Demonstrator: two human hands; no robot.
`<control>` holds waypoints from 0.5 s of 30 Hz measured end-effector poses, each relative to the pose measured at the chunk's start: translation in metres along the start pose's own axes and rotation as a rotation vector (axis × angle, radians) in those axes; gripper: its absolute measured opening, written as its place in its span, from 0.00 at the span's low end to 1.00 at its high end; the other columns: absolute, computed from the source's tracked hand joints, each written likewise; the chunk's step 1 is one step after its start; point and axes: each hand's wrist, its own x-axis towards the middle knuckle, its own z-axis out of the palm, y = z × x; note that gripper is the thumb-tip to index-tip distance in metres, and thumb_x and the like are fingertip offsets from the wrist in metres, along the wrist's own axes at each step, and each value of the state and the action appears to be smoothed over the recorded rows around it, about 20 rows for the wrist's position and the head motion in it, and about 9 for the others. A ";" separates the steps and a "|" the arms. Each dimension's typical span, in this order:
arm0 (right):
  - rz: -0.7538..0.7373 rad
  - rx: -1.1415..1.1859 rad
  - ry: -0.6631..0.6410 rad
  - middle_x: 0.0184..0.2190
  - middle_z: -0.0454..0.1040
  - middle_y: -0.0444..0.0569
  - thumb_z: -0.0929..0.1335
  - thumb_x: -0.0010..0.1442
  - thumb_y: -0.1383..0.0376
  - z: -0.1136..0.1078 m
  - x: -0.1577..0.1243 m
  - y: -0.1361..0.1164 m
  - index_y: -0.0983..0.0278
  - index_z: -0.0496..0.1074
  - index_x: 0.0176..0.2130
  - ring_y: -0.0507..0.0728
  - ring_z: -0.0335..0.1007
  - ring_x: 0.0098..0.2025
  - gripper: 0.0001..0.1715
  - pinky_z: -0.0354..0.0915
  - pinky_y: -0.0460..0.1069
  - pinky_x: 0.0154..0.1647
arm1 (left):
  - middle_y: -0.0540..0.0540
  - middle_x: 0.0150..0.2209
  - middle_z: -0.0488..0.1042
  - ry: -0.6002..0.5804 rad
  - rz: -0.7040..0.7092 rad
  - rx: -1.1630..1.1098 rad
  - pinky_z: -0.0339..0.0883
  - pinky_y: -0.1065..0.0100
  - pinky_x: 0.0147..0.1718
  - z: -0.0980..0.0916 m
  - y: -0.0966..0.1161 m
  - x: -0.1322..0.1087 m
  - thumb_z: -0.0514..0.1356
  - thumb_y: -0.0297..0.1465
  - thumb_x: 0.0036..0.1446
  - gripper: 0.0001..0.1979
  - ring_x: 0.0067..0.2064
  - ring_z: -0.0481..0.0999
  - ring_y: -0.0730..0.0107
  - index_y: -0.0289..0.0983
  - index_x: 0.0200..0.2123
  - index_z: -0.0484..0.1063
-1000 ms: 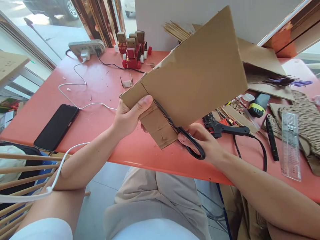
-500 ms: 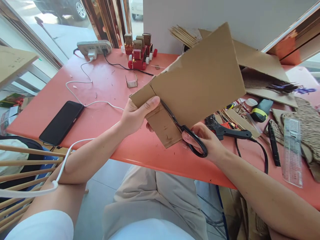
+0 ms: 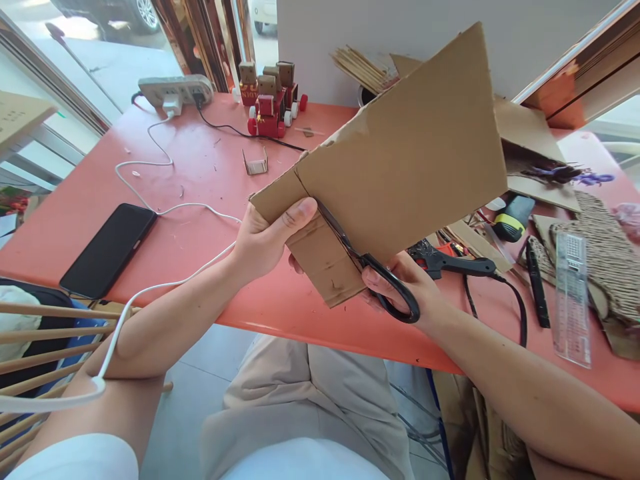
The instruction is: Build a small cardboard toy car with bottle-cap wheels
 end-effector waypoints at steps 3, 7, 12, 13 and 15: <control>-0.014 -0.064 -0.044 0.17 0.58 0.39 0.78 0.53 0.28 -0.001 -0.001 0.000 0.59 0.60 0.23 0.48 0.51 0.20 0.45 0.46 0.48 0.21 | 0.58 0.18 0.69 0.006 -0.018 0.003 0.64 0.71 0.07 0.000 0.000 0.000 0.75 0.65 0.50 0.33 0.13 0.70 0.72 0.43 0.36 0.74; -0.009 -0.075 -0.039 0.17 0.57 0.38 0.78 0.51 0.27 0.000 0.001 0.000 0.59 0.60 0.22 0.47 0.49 0.20 0.46 0.46 0.47 0.21 | 0.59 0.18 0.70 0.005 -0.035 -0.015 0.64 0.72 0.07 0.000 -0.002 0.000 0.75 0.65 0.49 0.33 0.13 0.69 0.73 0.42 0.36 0.74; 0.026 -0.035 0.074 0.18 0.54 0.35 0.83 0.40 0.28 -0.002 0.004 0.002 0.58 0.59 0.25 0.46 0.47 0.20 0.48 0.48 0.46 0.19 | 0.57 0.22 0.74 0.016 -0.032 -0.019 0.62 0.74 0.06 0.005 -0.006 -0.003 0.75 0.61 0.53 0.31 0.15 0.74 0.72 0.41 0.35 0.72; 0.043 -0.042 0.099 0.18 0.54 0.34 0.83 0.37 0.28 -0.003 0.004 0.002 0.57 0.59 0.25 0.46 0.47 0.20 0.49 0.49 0.46 0.19 | 0.55 0.23 0.76 0.015 -0.038 -0.011 0.63 0.74 0.06 0.005 -0.007 -0.004 0.74 0.61 0.54 0.31 0.16 0.76 0.71 0.40 0.36 0.73; 0.065 -0.037 0.114 0.17 0.54 0.33 0.83 0.35 0.27 -0.004 0.004 0.001 0.57 0.58 0.25 0.46 0.45 0.19 0.50 0.49 0.46 0.18 | 0.53 0.26 0.79 0.011 -0.054 0.006 0.63 0.74 0.06 0.006 -0.008 -0.005 0.73 0.61 0.55 0.31 0.18 0.78 0.69 0.40 0.37 0.73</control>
